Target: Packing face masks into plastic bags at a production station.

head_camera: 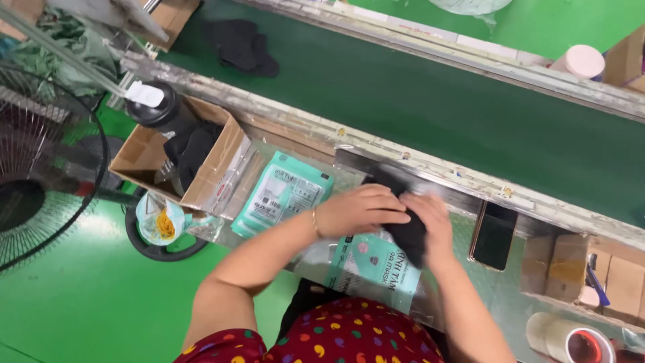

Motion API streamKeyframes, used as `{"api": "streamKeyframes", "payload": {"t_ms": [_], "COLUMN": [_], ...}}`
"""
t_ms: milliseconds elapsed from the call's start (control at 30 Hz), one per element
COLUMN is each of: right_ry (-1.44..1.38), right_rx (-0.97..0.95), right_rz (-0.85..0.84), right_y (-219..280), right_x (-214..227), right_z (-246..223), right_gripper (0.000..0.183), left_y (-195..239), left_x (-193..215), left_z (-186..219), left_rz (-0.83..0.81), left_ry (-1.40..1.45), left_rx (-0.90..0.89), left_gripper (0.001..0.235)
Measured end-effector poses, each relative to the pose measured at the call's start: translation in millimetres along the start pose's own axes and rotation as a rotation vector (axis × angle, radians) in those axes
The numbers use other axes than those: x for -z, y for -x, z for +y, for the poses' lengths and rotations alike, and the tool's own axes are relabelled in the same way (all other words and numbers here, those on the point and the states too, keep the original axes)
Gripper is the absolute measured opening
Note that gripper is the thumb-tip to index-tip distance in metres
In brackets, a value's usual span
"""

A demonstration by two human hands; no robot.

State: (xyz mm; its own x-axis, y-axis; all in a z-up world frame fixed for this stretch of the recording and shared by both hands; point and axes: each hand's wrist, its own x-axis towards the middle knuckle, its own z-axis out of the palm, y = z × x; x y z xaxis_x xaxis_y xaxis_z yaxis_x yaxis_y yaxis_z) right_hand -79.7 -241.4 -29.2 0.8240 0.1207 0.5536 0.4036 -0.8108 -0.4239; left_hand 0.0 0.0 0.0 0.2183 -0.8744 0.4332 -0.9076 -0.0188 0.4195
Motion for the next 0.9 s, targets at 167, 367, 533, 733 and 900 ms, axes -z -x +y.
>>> {"api": "streamKeyframes", "payload": {"t_ms": [167, 367, 533, 733, 900], "right_ry": [-0.356, -0.873, -0.617, -0.413, -0.218], "right_rx": [-0.096, -0.275, -0.281, -0.265, -0.151], "right_rz": [-0.190, -0.172, -0.367, -0.146, 0.158], "right_y": [45, 62, 107, 67, 46], "right_x": [-18, -49, -79, -61, -45], "right_z": [8, 8, 59, 15, 19], "right_gripper": [0.076, 0.116, 0.099, 0.093, 0.094], "left_y": [38, 52, 60, 49, 38], "left_x": [-25, -87, -104, -79, -48], "left_z": [11, -1, -16, 13, 36], "left_rz": [0.401, 0.309, 0.254, 0.416, 0.587], "left_ry": [0.185, 0.348, 0.519, 0.156, -0.309], "left_rx": [0.253, 0.523, 0.530, 0.347, 0.216], "left_gripper": [0.090, 0.127, 0.118, 0.047, 0.035]}}
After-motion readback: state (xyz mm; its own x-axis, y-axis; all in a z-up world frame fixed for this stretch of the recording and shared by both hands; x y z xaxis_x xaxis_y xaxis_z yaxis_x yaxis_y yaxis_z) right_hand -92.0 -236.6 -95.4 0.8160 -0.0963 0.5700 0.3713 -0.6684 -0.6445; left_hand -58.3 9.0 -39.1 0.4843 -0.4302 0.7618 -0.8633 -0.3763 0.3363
